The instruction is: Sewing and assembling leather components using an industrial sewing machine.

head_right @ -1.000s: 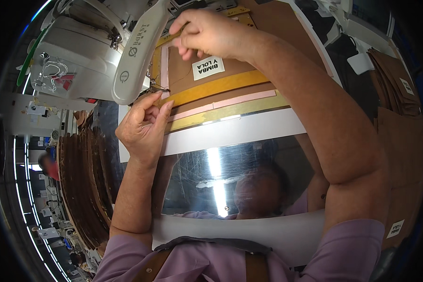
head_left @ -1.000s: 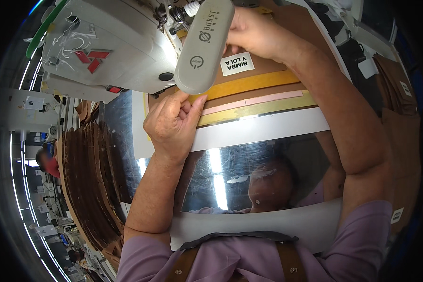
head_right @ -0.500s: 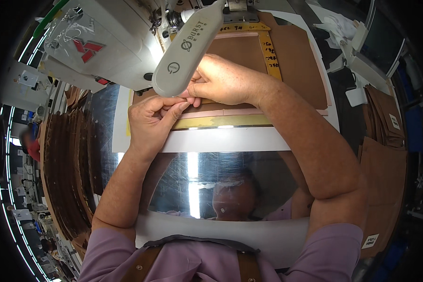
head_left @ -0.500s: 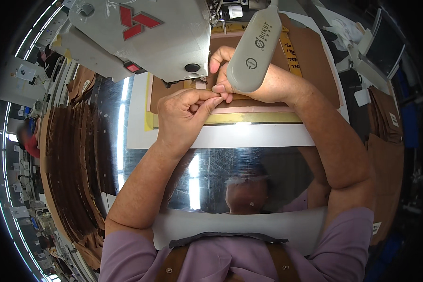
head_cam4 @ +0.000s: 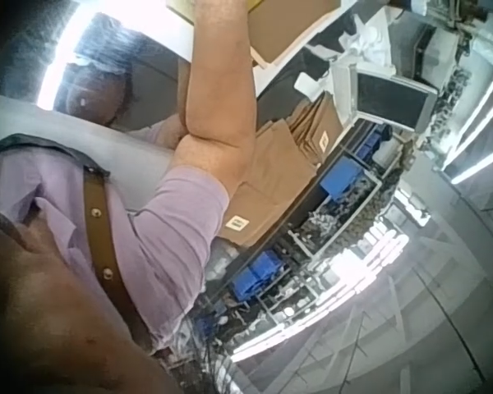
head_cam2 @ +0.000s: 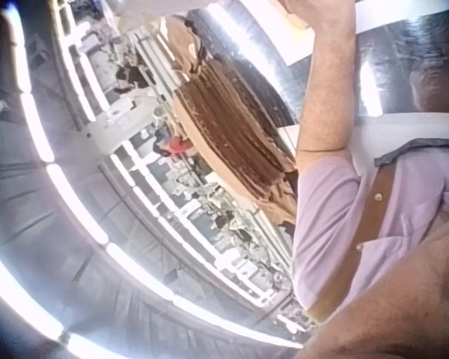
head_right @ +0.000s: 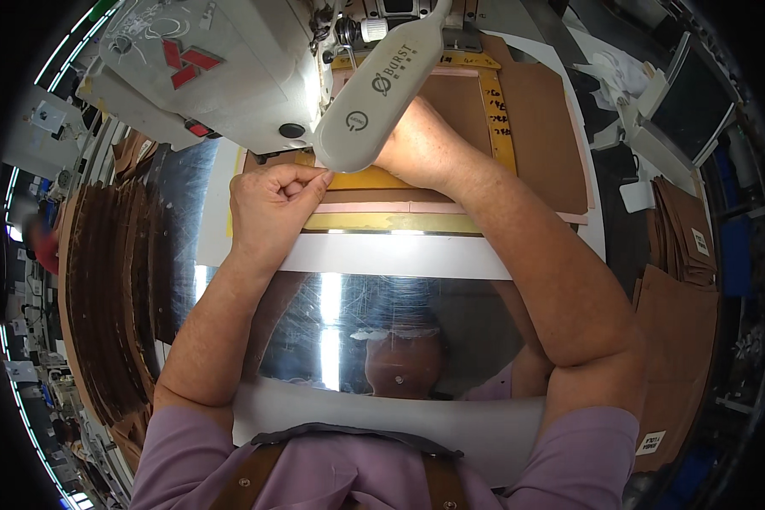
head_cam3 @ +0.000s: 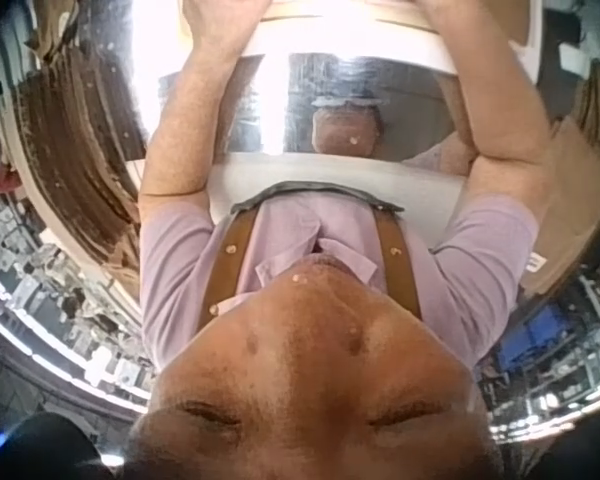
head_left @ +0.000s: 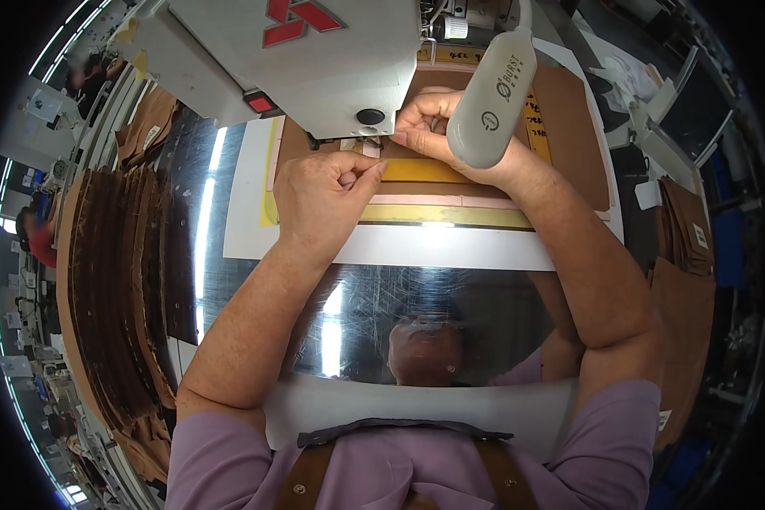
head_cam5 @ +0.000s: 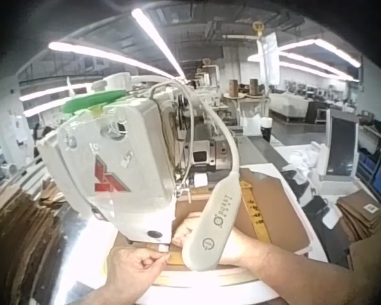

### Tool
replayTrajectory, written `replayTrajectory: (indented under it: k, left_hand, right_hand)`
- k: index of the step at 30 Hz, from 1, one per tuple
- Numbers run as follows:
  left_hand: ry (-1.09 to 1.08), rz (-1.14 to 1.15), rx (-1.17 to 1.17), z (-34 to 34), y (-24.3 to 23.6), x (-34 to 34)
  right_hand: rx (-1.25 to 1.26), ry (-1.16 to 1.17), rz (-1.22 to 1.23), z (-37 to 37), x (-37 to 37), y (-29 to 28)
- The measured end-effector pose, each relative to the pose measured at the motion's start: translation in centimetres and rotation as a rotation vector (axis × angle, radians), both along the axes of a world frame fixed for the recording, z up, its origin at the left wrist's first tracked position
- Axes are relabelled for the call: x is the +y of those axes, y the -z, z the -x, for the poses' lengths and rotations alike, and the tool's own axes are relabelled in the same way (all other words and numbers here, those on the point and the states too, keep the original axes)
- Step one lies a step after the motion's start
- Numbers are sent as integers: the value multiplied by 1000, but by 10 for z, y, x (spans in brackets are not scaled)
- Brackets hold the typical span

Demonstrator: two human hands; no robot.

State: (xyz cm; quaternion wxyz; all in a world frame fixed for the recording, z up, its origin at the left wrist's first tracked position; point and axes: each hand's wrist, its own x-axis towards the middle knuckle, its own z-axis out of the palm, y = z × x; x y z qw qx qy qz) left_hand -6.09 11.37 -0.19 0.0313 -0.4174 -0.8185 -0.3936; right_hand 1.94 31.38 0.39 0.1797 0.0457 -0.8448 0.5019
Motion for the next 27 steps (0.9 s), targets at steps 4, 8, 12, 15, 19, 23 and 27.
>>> replayTrajectory:
  k: [4, 8, 12, 15, 19, 23, 27]
  left_hand:
    - [-69, 34, -20, 0, -3, -1]
    - [-55, 64, 191, 0, -2, -2]
    - [-52, 132, 259, 2, -2, -3]
    - [-52, 136, 259, 3, -2, -4]
    - [-55, 162, 276, 2, -2, -3]
    - [-54, 155, 282, 3, -1, -4]
    - [-57, 141, 283, 4, 1, -3]
  right_hand:
    - [-31, 59, -52, 4, 3, 2]
    - [-39, 66, -76, 12, 10, 20]
    - [-58, 52, -63, 11, 9, 18]
    - [-70, 59, -20, 9, 4, 11]
    - [-68, 24, 36, 7, 4, 9]
    - [-152, 73, 35, 8, -1, 4]
    - [-176, 99, 5, 7, -2, 4]
